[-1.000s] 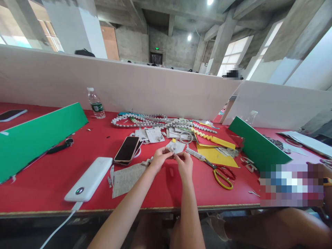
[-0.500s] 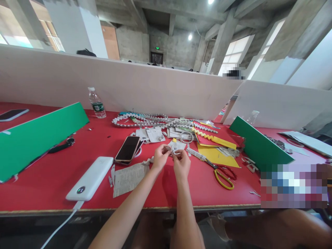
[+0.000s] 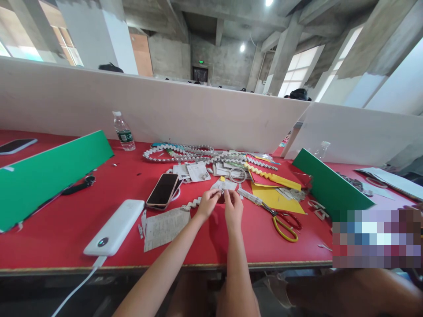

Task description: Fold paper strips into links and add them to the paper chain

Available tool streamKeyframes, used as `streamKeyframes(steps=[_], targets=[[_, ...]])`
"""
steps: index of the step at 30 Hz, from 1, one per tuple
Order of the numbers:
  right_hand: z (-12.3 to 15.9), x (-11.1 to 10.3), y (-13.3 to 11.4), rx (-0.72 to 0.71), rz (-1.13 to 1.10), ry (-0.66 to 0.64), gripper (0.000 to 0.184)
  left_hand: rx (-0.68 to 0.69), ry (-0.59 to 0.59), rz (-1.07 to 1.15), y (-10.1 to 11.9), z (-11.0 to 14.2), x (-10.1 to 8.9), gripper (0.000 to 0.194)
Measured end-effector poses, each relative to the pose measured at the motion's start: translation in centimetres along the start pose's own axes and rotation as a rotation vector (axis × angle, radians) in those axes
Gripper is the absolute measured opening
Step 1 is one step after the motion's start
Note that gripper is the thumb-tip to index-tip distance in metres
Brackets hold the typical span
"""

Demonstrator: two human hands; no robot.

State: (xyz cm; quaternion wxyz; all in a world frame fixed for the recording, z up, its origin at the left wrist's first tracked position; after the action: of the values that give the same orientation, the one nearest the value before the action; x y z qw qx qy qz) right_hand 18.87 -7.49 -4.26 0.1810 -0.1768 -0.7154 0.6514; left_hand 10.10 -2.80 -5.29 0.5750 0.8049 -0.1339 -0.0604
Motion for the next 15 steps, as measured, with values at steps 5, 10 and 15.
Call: streamKeyframes(steps=[5,10,15], targets=[[-0.6,-0.4,0.7,0.010,-0.024,-0.025,0.027,-0.023,-0.057,0.083,-0.1,-0.1,0.1,0.030],[-0.8,-0.7,0.9,-0.002,-0.057,-0.008,0.023,-0.070,-0.066,0.215,-1.0,-0.4,-0.1,0.037],[-1.1,-0.9,1.1,-0.004,0.052,0.026,0.025,-0.123,-0.054,0.286,-1.2,-0.4,-0.2,0.040]])
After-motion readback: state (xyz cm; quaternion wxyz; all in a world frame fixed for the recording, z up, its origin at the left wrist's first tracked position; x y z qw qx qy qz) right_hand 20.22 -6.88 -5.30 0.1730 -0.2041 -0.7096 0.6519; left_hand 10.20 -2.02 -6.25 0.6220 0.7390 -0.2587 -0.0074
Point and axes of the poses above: each hand's wrist, its own z-axis away from the middle knuckle, its own x-axis out of the palm, y = z × x, the point moved 1 cm from there along -z, towards the middle knuckle, and after that the axes turned 9 degrees about x, right-handed, at the moved point
